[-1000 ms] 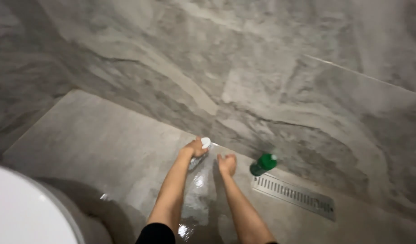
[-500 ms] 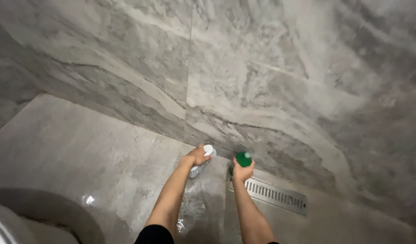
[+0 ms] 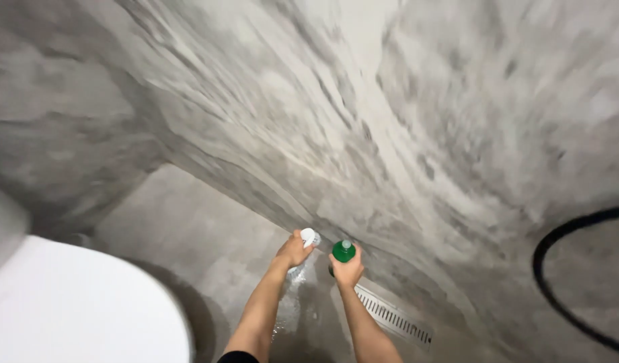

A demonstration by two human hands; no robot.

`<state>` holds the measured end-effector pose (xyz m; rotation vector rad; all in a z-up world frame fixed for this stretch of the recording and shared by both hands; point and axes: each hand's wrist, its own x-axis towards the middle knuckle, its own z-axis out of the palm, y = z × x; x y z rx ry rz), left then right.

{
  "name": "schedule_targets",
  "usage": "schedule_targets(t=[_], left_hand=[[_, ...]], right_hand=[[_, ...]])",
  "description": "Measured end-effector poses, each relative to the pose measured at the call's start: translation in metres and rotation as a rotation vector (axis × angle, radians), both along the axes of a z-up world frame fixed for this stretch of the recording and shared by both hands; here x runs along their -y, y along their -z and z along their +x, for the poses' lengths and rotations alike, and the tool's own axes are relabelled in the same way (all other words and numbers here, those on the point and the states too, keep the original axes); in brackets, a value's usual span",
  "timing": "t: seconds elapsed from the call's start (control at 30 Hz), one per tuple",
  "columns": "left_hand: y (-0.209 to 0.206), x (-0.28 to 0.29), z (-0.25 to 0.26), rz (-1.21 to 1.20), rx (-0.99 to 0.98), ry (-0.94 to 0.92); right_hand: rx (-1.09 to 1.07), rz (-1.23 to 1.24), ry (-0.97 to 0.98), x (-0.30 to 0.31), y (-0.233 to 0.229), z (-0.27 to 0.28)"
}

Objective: Scrub the bathroom floor edges and rinse surfaces with water.

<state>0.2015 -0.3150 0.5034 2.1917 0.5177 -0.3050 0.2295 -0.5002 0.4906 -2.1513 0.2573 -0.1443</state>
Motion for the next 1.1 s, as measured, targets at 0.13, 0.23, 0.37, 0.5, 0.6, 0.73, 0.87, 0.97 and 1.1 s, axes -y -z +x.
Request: schedule_targets(t=[0.13,0.23,0.37,0.5,0.6,0.73,0.87,0.97,1.1], left_hand=[[-0.114,-0.041,-0.037,0.025,0.059,-0.101],[-0.211,-0.068,-0.066,0.017,0.060,-0.190],[-0.307,-0.095,-0.110,0.031,0.088,-0.284],[-0.354,-0.118,-0.156,0.046,0.187,-0.390],[-0.379,-0.132,-0.192,0.103,0.349,-0.508],[-0.446,-0.125,-0.262,0.148,0.251,-0.688],[-0.485,-0.123,-0.333,0.205,0.178,-0.873],[-0.490,-0.122,-0.387,0.214,0.136,-0.954],[-0.502,-0.132,-0.460,0.243,0.101,-1.029]], right_hand=[[-0.088,-0.044,-0.125,-0.045,-0.137,-0.013],[0.097,-0.056,-0.262,-0.081,-0.228,-0.020],[0.016,-0.086,-0.412,-0.119,-0.357,-0.046],[0.114,-0.109,-0.634,-0.148,-0.419,-0.069],[0.240,-0.050,-0.831,-0.167,-0.444,-0.088],[0.344,-0.028,-0.991,-0.186,-0.476,-0.134],[0.285,-0.078,-1.090,-0.213,-0.503,-0.185],[0.303,-0.080,-1.179,-0.227,-0.508,-0.228],[0.281,-0.126,-1.250,-0.256,-0.521,-0.295]])
